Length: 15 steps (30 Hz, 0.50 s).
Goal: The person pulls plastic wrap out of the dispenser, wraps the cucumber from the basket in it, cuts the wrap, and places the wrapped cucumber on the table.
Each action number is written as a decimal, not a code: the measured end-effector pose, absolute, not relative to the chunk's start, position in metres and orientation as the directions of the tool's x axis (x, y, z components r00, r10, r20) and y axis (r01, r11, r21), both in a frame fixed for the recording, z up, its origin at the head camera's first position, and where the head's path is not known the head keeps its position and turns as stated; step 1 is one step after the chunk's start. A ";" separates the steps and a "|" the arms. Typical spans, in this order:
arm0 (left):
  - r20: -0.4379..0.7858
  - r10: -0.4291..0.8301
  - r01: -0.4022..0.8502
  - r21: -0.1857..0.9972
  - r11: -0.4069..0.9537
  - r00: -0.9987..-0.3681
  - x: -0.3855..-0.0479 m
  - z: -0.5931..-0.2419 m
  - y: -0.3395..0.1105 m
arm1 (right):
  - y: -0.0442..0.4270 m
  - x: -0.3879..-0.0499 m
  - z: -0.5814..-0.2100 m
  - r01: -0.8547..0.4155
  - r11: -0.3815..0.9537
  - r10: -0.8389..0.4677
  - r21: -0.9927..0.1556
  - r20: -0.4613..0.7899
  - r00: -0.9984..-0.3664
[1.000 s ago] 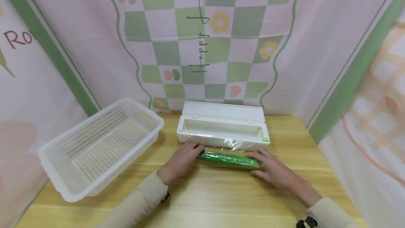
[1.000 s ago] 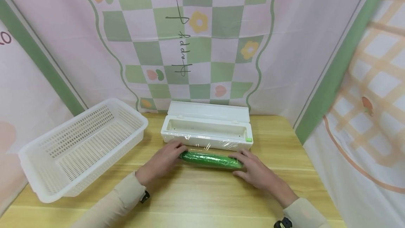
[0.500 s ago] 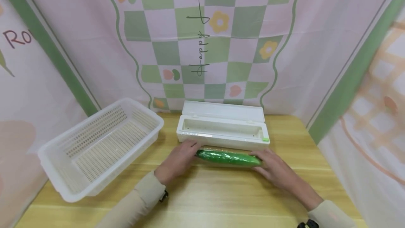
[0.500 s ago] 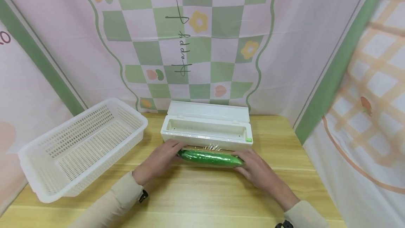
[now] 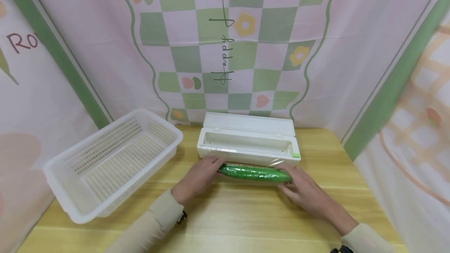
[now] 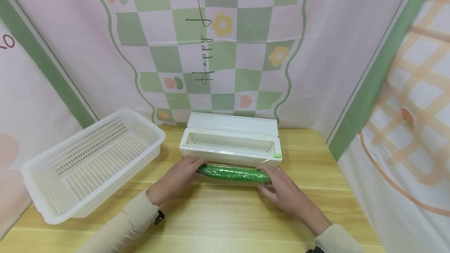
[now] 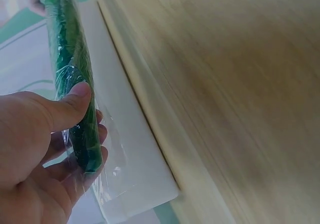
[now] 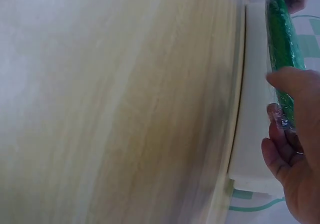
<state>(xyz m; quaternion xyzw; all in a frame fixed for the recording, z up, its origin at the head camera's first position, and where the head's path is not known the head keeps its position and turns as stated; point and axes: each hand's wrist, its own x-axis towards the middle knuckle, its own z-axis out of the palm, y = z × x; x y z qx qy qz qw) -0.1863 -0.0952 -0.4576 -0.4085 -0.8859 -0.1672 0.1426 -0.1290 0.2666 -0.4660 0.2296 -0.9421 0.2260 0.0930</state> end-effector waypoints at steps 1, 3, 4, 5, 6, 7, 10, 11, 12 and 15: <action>0.392 0.676 0.773 0.182 0.608 -0.624 -0.186 -0.458 -0.095 | 0.267 -0.129 -0.467 -0.478 0.795 -0.391 -0.373 0.287 -0.874; 0.397 0.673 0.773 0.187 0.606 -0.624 -0.186 -0.457 -0.096 | 0.266 -0.129 -0.467 -0.489 0.799 -0.391 -0.350 0.314 -0.865; 0.399 0.672 0.774 0.192 0.604 -0.624 -0.186 -0.457 -0.096 | 0.266 -0.130 -0.468 -0.497 0.802 -0.393 -0.331 0.333 -0.857; 0.399 0.672 0.774 0.193 0.603 -0.624 -0.186 -0.456 -0.096 | 0.265 -0.130 -0.468 -0.502 0.804 -0.392 -0.318 0.351 -0.850; 0.398 0.671 0.772 0.194 0.605 -0.625 -0.185 -0.456 -0.096 | 0.264 -0.131 -0.468 -0.506 0.808 -0.389 -0.301 0.372 -0.842; 0.395 0.671 0.771 0.197 0.605 -0.627 -0.185 -0.455 -0.097 | 0.264 -0.131 -0.468 -0.508 0.811 -0.384 -0.291 0.390 -0.837; 0.384 0.674 0.768 0.190 0.611 -0.631 -0.185 -0.454 -0.097 | 0.261 -0.132 -0.467 -0.491 0.832 -0.356 -0.257 0.431 -0.829; 0.381 0.674 0.767 0.189 0.613 -0.632 -0.185 -0.454 -0.097 | 0.261 -0.132 -0.467 -0.481 0.840 -0.344 -0.251 0.439 -0.830; 0.378 0.675 0.766 0.187 0.614 -0.634 -0.185 -0.453 -0.098 | 0.260 -0.131 -0.466 -0.474 0.848 -0.336 -0.238 0.451 -0.827; 0.373 0.675 0.766 0.199 0.612 -0.636 -0.186 -0.453 -0.098 | 0.260 -0.131 -0.466 -0.477 0.856 -0.332 -0.199 0.494 -0.804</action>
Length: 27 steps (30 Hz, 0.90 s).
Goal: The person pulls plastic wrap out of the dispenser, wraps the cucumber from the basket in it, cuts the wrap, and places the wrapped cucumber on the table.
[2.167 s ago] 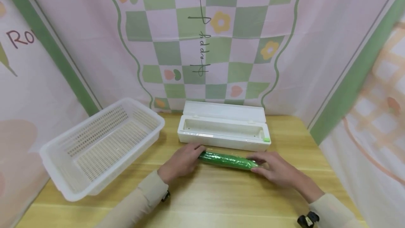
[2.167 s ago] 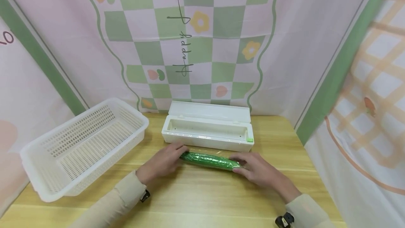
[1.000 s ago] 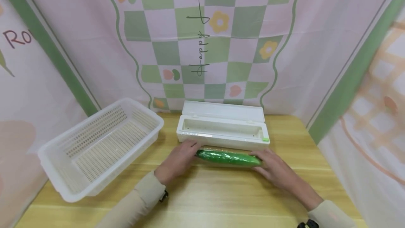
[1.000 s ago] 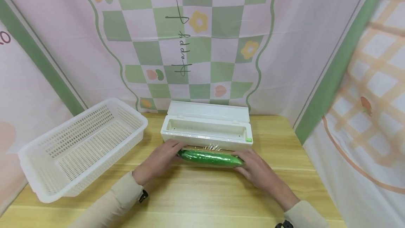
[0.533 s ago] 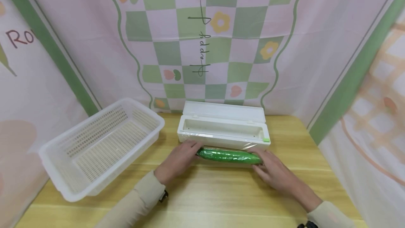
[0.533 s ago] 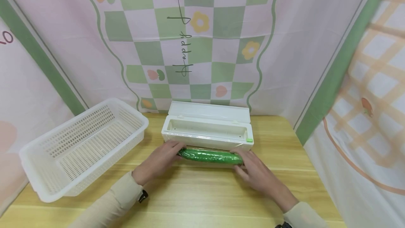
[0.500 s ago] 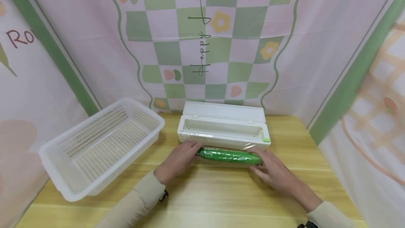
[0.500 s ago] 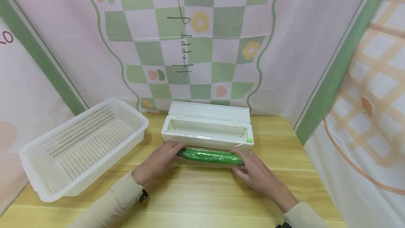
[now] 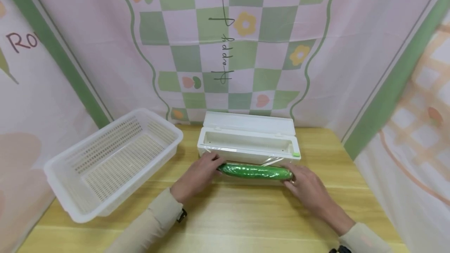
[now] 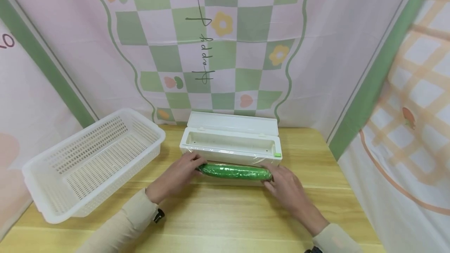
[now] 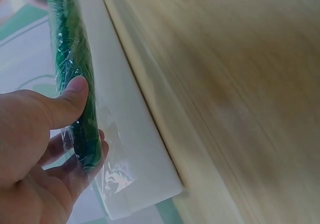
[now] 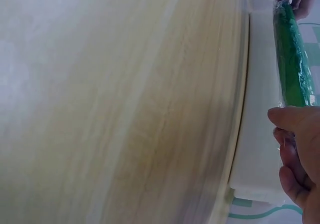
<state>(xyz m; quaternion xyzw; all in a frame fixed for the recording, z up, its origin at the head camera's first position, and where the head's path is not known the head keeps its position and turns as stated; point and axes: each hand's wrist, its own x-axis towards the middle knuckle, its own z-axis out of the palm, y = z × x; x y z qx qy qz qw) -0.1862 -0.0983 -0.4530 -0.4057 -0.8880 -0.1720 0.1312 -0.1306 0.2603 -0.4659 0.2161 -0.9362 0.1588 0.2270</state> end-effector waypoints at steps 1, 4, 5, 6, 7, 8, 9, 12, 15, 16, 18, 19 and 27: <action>0.373 0.675 0.766 0.207 0.608 -0.637 -0.187 -0.453 -0.098 | 0.261 -0.130 -0.466 -0.484 0.857 -0.340 -0.178 0.511 -0.789; 0.379 0.672 0.767 0.222 0.602 -0.637 -0.188 -0.451 -0.099 | 0.265 -0.132 -0.466 -0.524 0.847 -0.386 -0.089 0.574 -0.722; 0.380 0.672 0.768 0.225 0.600 -0.636 -0.188 -0.450 -0.099 | 0.267 -0.133 -0.466 -0.541 0.839 -0.407 -0.059 0.592 -0.696; 0.379 0.673 0.769 0.227 0.598 -0.635 -0.189 -0.450 -0.100 | 0.268 -0.134 -0.466 -0.556 0.831 -0.430 -0.025 0.606 -0.669; 0.376 0.676 0.770 0.228 0.596 -0.634 -0.189 -0.449 -0.100 | 0.270 -0.136 -0.466 -0.571 0.821 -0.451 0.005 0.619 -0.643; 0.370 0.679 0.770 0.224 0.597 -0.634 -0.190 -0.448 -0.101 | 0.271 -0.137 -0.466 -0.588 0.808 -0.473 0.031 0.630 -0.616; 0.366 0.682 0.771 0.225 0.596 -0.634 -0.190 -0.447 -0.101 | 0.273 -0.139 -0.466 -0.606 0.794 -0.493 0.052 0.639 -0.590; 0.353 0.686 0.771 0.243 0.589 -0.636 -0.192 -0.446 -0.102 | 0.276 -0.143 -0.465 -0.651 0.753 -0.533 0.094 0.666 -0.522; 0.359 0.683 0.772 0.276 0.573 -0.636 -0.193 -0.445 -0.103 | 0.278 -0.148 -0.462 -0.690 0.715 -0.554 0.112 0.692 -0.463; 0.362 0.683 0.773 0.287 0.566 -0.634 -0.194 -0.445 -0.103 | 0.279 -0.149 -0.462 -0.699 0.706 -0.559 0.116 0.698 -0.448; 0.374 0.681 0.776 0.306 0.551 -0.630 -0.194 -0.444 -0.103 | 0.279 -0.150 -0.459 -0.716 0.688 -0.570 0.120 0.700 -0.430; 0.377 0.678 0.776 0.317 0.545 -0.630 -0.195 -0.444 -0.104 | 0.279 -0.150 -0.459 -0.725 0.679 -0.574 0.118 0.700 -0.425; 0.298 0.679 0.741 0.306 0.597 -0.670 -0.197 -0.446 -0.107 | 0.282 -0.149 -0.457 -0.712 0.699 -0.571 0.063 0.650 -0.502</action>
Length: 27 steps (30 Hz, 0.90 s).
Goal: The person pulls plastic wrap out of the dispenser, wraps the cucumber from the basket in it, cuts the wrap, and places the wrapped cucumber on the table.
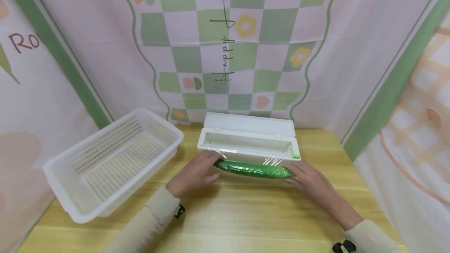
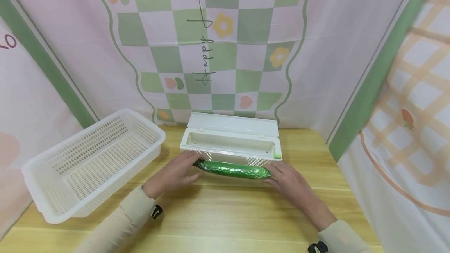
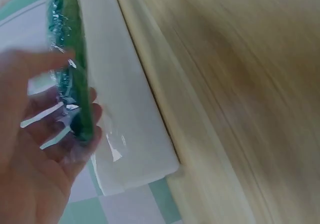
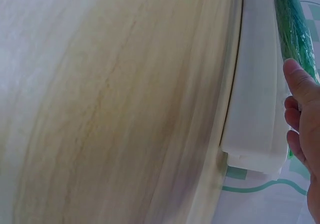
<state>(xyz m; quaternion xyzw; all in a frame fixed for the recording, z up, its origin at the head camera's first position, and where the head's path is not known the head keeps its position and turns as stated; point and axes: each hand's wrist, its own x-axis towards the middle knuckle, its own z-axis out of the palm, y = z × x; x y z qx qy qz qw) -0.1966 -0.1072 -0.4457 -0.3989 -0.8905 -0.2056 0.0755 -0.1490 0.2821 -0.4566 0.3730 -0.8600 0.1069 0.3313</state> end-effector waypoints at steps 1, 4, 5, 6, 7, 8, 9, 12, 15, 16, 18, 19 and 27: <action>0.295 0.683 0.743 0.294 0.601 -0.668 -0.197 -0.446 -0.107 | 0.283 -0.149 -0.456 -0.708 0.704 -0.569 0.054 0.639 -0.517; 0.326 0.684 0.758 0.276 0.591 -0.652 -0.200 -0.448 -0.106 | 0.285 -0.147 -0.457 -0.688 0.726 -0.560 0.023 0.601 -0.571; 0.355 0.684 0.771 0.270 0.577 -0.637 -0.201 -0.449 -0.105 | 0.286 -0.147 -0.457 -0.679 0.734 -0.555 0.009 0.585 -0.592; 0.389 0.681 0.783 0.265 0.563 -0.621 -0.202 -0.450 -0.104 | 0.286 -0.147 -0.457 -0.672 0.740 -0.551 -0.005 0.568 -0.611; 0.424 0.674 0.794 0.256 0.551 -0.604 -0.203 -0.451 -0.103 | 0.286 -0.147 -0.457 -0.667 0.744 -0.547 -0.022 0.553 -0.628; 0.453 0.667 0.801 0.242 0.547 -0.592 -0.204 -0.452 -0.103 | 0.286 -0.148 -0.457 -0.663 0.748 -0.543 -0.037 0.541 -0.642; 0.478 0.660 0.807 0.226 0.545 -0.580 -0.205 -0.453 -0.102 | 0.286 -0.149 -0.457 -0.662 0.748 -0.540 -0.051 0.534 -0.651; 0.504 0.644 0.801 0.191 0.567 -0.576 -0.208 -0.454 -0.102 | 0.286 -0.152 -0.455 -0.675 0.733 -0.541 -0.084 0.529 -0.654; 0.497 0.645 0.792 0.162 0.589 -0.581 -0.210 -0.454 -0.102 | 0.285 -0.152 -0.453 -0.689 0.717 -0.542 -0.100 0.541 -0.643; 0.495 0.645 0.790 0.156 0.593 -0.582 -0.210 -0.454 -0.102 | 0.285 -0.152 -0.452 -0.692 0.715 -0.546 -0.097 0.540 -0.640; 0.505 0.647 0.794 0.141 0.591 -0.571 -0.211 -0.454 -0.102 | 0.285 -0.151 -0.452 -0.685 0.722 -0.544 -0.101 0.529 -0.651; 0.512 0.646 0.796 0.135 0.590 -0.566 -0.212 -0.454 -0.103 | 0.284 -0.151 -0.451 -0.673 0.732 -0.538 -0.104 0.517 -0.666; 0.547 0.636 0.791 0.083 0.606 -0.544 -0.215 -0.455 -0.102 | 0.282 -0.154 -0.451 -0.619 0.782 -0.519 -0.069 0.477 -0.709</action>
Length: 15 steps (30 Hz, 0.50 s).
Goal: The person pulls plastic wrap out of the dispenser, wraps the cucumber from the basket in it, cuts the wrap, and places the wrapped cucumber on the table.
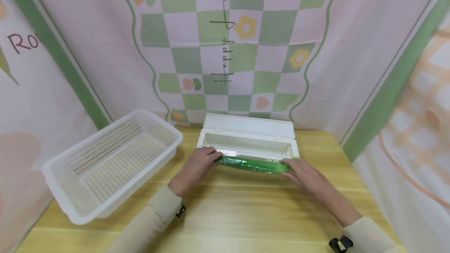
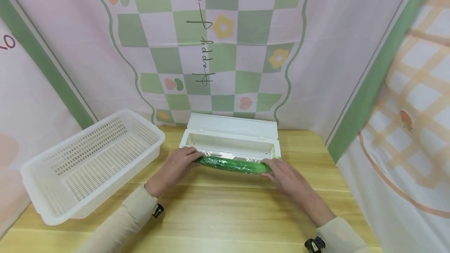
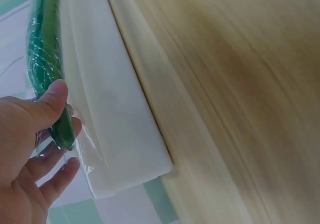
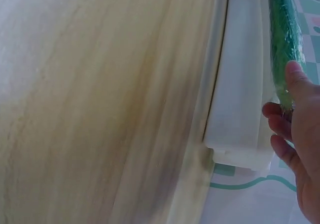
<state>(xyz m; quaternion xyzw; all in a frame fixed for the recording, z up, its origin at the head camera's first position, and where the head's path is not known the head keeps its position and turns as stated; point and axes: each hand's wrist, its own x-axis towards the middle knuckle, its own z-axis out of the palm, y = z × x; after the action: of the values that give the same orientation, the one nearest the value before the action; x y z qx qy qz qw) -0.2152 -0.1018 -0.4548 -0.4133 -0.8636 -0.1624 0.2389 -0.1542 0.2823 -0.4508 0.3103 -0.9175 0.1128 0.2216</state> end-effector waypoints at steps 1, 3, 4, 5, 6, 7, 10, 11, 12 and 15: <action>0.542 0.637 0.786 0.075 0.613 -0.549 -0.215 -0.455 -0.102 | 0.282 -0.155 -0.451 -0.621 0.783 -0.529 -0.038 0.486 -0.696; 0.532 0.640 0.778 0.061 0.625 -0.555 -0.215 -0.454 -0.101 | 0.280 -0.155 -0.451 -0.622 0.783 -0.538 0.002 0.504 -0.675; 0.525 0.641 0.774 0.056 0.631 -0.561 -0.215 -0.453 -0.100 | 0.279 -0.155 -0.451 -0.621 0.783 -0.541 0.018 0.511 -0.668; 0.518 0.641 0.768 0.052 0.638 -0.567 -0.215 -0.452 -0.100 | 0.278 -0.155 -0.451 -0.621 0.783 -0.543 0.029 0.520 -0.660; 0.515 0.640 0.764 0.048 0.643 -0.570 -0.215 -0.452 -0.099 | 0.277 -0.156 -0.451 -0.621 0.783 -0.540 0.032 0.529 -0.654; 0.512 0.639 0.761 0.046 0.647 -0.574 -0.215 -0.451 -0.099 | 0.275 -0.156 -0.452 -0.620 0.784 -0.538 0.035 0.537 -0.649; 0.507 0.628 0.754 0.070 0.653 -0.591 -0.215 -0.449 -0.097 | 0.271 -0.159 -0.451 -0.614 0.786 -0.537 0.070 0.569 -0.623; 0.507 0.624 0.753 0.080 0.653 -0.595 -0.215 -0.449 -0.097 | 0.269 -0.161 -0.451 -0.612 0.786 -0.540 0.090 0.582 -0.608; 0.508 0.621 0.753 0.085 0.653 -0.597 -0.215 -0.448 -0.096 | 0.268 -0.163 -0.451 -0.613 0.783 -0.545 0.108 0.595 -0.591; 0.502 0.618 0.751 0.105 0.652 -0.606 -0.216 -0.447 -0.096 | 0.261 -0.168 -0.451 -0.636 0.755 -0.573 0.158 0.629 -0.524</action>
<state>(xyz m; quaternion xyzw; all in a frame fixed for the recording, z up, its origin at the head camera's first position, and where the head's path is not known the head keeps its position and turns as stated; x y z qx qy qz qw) -0.2158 -0.0958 -0.4467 -0.3877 -0.8826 -0.1547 0.2162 -0.1682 0.2609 -0.4506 0.3467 -0.8719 0.0455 0.3429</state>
